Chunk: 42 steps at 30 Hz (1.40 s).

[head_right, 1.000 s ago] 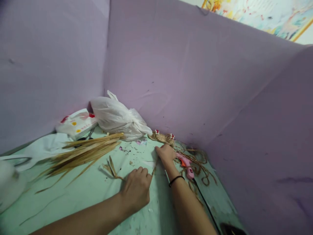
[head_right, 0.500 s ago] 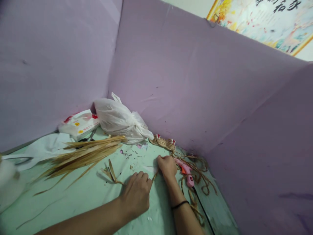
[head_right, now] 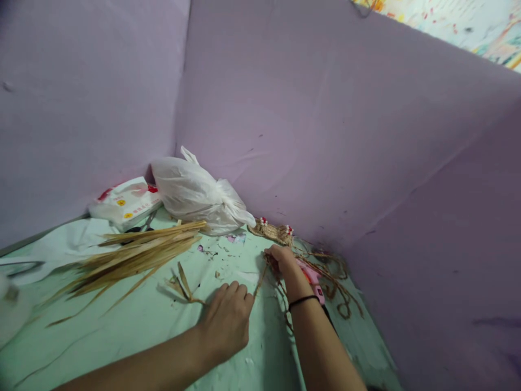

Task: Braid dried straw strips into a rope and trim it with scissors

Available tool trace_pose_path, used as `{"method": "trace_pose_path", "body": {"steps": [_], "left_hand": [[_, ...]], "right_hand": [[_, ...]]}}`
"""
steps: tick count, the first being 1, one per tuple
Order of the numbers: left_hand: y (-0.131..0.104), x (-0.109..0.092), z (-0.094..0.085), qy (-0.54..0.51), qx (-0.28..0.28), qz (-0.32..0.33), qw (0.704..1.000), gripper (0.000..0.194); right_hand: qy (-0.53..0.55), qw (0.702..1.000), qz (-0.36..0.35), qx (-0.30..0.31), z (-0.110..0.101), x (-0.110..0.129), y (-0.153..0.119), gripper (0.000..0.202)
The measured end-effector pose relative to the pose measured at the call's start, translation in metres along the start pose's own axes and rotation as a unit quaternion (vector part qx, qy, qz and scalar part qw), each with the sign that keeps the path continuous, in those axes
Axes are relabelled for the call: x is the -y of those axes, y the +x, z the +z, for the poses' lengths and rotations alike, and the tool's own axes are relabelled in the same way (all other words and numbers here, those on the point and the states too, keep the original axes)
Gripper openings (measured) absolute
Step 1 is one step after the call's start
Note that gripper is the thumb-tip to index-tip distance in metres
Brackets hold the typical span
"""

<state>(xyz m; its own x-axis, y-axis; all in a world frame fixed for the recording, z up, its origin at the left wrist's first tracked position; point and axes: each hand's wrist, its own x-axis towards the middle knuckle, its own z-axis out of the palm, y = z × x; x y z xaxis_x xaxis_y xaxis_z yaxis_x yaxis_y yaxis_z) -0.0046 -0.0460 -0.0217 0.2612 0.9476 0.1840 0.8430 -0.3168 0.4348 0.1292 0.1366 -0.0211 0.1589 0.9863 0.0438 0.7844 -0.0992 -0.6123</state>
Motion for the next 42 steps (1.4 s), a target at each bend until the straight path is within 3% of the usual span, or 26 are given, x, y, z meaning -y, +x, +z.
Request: {"method": "trace_pose_path", "body": {"steps": [4, 8, 10, 14, 17, 20, 22, 24, 27, 29, 33, 38, 40, 42], "left_hand": [[0.001, 0.000, -0.001, -0.003, 0.011, 0.001, 1.000, 0.026], [0.002, 0.001, 0.002, 0.002, 0.000, 0.006, 1.000, 0.026], [0.003, 0.001, 0.003, 0.003, -0.006, 0.008, 1.000, 0.026], [0.002, 0.001, 0.001, 0.000, 0.002, 0.006, 1.000, 0.026], [0.001, 0.001, -0.002, -0.004, 0.004, 0.012, 1.000, 0.025], [0.001, 0.001, -0.005, -0.011, 0.005, 0.007, 1.000, 0.021], [0.001, 0.001, -0.005, -0.010, 0.005, 0.002, 1.000, 0.020], [0.001, 0.001, -0.004, 0.000, -0.001, 0.006, 1.000, 0.019], [-0.002, 0.003, -0.007, 0.008, -0.046, 0.009, 0.999, 0.018], [-0.004, 0.002, -0.014, -0.021, -0.098, -0.007, 0.995, 0.018], [-0.005, -0.011, -0.044, -0.201, -0.167, -0.032, 0.965, 0.022], [-0.004, -0.041, -0.074, -0.380, -0.116, -0.047, 0.917, 0.019], [-0.007, -0.042, -0.084, -0.387, -0.083, -0.069, 0.916, 0.018], [-0.013, -0.032, -0.098, -0.329, -0.005, -0.079, 0.941, 0.013]], "right_hand": [[-0.089, 0.996, 0.014, -0.009, -0.004, 0.009, -0.004, 0.014], [-0.159, 0.987, -0.018, -0.031, -0.003, 0.015, -0.017, 0.013], [-0.222, 0.970, -0.082, -0.045, -0.001, 0.016, -0.026, 0.017], [-0.329, 0.903, -0.270, -0.050, 0.003, 0.013, -0.042, 0.021], [-0.317, 0.906, -0.274, -0.055, 0.003, 0.009, -0.048, 0.022], [-0.239, 0.954, -0.168, -0.074, -0.001, 0.002, -0.051, 0.024], [-0.175, 0.975, -0.124, -0.051, -0.007, -0.003, -0.054, 0.027], [-0.099, 0.986, -0.127, -0.037, -0.015, -0.006, -0.062, 0.026], [0.079, 0.982, -0.144, -0.091, -0.028, -0.003, -0.085, 0.027], [0.236, 0.956, -0.131, -0.114, -0.037, 0.005, -0.109, 0.030], [0.512, 0.856, -0.072, -0.013, -0.052, 0.026, -0.159, 0.033], [0.676, 0.734, -0.054, 0.046, -0.065, 0.046, -0.193, 0.031], [0.697, 0.714, -0.038, 0.056, -0.058, 0.050, -0.199, 0.032], [0.695, 0.716, -0.012, 0.062, -0.043, 0.053, -0.206, 0.031]]}}
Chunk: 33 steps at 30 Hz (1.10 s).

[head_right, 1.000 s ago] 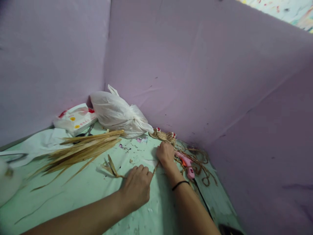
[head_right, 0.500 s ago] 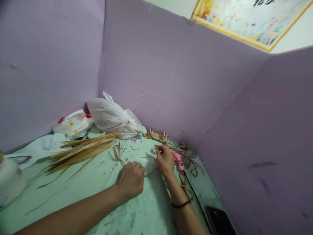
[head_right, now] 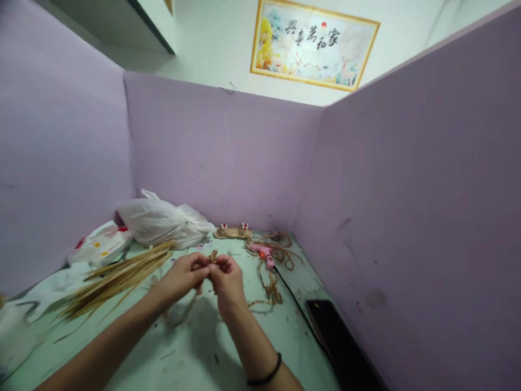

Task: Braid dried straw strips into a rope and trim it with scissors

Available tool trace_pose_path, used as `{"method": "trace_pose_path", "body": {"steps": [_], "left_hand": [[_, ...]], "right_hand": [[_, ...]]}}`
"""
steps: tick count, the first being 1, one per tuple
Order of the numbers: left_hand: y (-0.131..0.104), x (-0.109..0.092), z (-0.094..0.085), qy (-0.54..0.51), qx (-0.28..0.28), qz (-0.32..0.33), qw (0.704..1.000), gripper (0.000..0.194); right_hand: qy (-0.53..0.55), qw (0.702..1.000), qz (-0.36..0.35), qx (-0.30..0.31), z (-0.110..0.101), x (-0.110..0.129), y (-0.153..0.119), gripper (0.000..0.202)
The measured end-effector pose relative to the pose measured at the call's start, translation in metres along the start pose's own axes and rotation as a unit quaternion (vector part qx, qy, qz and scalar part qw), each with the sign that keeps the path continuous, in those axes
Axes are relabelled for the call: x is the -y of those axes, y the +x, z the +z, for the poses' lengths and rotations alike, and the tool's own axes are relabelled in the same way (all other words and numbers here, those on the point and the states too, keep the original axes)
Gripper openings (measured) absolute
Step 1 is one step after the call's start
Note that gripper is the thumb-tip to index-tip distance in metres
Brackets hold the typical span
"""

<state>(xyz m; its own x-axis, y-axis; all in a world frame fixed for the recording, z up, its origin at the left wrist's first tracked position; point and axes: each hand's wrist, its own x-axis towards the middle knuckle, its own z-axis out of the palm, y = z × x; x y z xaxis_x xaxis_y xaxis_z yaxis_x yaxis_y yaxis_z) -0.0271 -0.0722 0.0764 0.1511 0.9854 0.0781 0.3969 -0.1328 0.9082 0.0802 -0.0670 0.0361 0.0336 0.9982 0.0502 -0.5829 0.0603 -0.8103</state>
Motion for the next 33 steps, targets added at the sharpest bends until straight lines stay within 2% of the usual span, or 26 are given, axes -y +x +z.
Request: {"method": "trace_pose_path", "body": {"steps": [1, 3, 5, 6, 9, 12, 16, 20, 23, 25, 27, 29, 31, 33], "left_hand": [[-0.002, 0.001, -0.012, 0.075, 0.050, -0.002, 0.996, 0.009], [-0.005, 0.005, -0.038, 0.201, 0.156, -0.022, 0.967, 0.007], [-0.004, 0.009, -0.057, 0.243, 0.215, -0.013, 0.946, 0.008], [-0.002, 0.011, -0.061, 0.256, 0.223, -0.006, 0.941, 0.009], [0.002, 0.011, -0.054, 0.258, 0.202, 0.029, 0.944, 0.014], [0.004, 0.005, -0.037, 0.235, 0.151, 0.041, 0.959, 0.018], [0.000, -0.005, -0.032, 0.279, 0.096, 0.055, 0.954, 0.021], [-0.007, -0.005, -0.037, 0.323, 0.108, 0.059, 0.938, 0.019], [-0.006, 0.000, -0.041, 0.328, 0.125, 0.045, 0.935, 0.013], [-0.003, 0.002, -0.047, 0.305, 0.158, 0.024, 0.939, 0.012], [0.001, 0.003, -0.059, 0.279, 0.172, 0.014, 0.945, 0.012], [0.003, 0.003, -0.076, 0.271, 0.130, 0.014, 0.954, 0.012], [0.004, 0.002, -0.093, 0.259, 0.067, 0.009, 0.963, 0.014], [0.003, 0.001, -0.107, 0.234, 0.045, 0.006, 0.971, 0.018]], "right_hand": [[-0.010, 1.000, 0.014, -0.002, 0.002, -0.011, -0.003, 0.031], [-0.037, 0.997, 0.062, 0.003, 0.008, -0.032, -0.009, 0.031], [-0.041, 0.994, 0.096, 0.028, 0.012, -0.046, -0.013, 0.036], [-0.031, 0.993, 0.102, 0.050, 0.014, -0.049, -0.014, 0.041], [-0.038, 0.991, 0.078, 0.101, 0.010, -0.040, -0.013, 0.043], [-0.064, 0.993, 0.030, 0.092, 0.001, -0.021, -0.007, 0.036], [-0.064, 0.994, 0.044, 0.074, -0.002, -0.009, -0.004, 0.030], [0.013, 0.992, 0.086, 0.088, 0.002, -0.005, -0.007, 0.032], [0.093, 0.988, 0.107, 0.057, 0.000, 0.009, -0.002, 0.036], [0.093, 0.990, 0.098, 0.037, -0.004, 0.023, 0.004, 0.038], [0.024, 0.994, 0.085, 0.066, -0.010, 0.037, 0.010, 0.037], [-0.105, 0.986, 0.069, 0.111, -0.016, 0.047, 0.014, 0.035], [-0.251, 0.958, 0.047, 0.132, -0.021, 0.054, 0.016, 0.031], [-0.352, 0.926, 0.028, 0.132, -0.025, 0.056, 0.018, 0.022]]}}
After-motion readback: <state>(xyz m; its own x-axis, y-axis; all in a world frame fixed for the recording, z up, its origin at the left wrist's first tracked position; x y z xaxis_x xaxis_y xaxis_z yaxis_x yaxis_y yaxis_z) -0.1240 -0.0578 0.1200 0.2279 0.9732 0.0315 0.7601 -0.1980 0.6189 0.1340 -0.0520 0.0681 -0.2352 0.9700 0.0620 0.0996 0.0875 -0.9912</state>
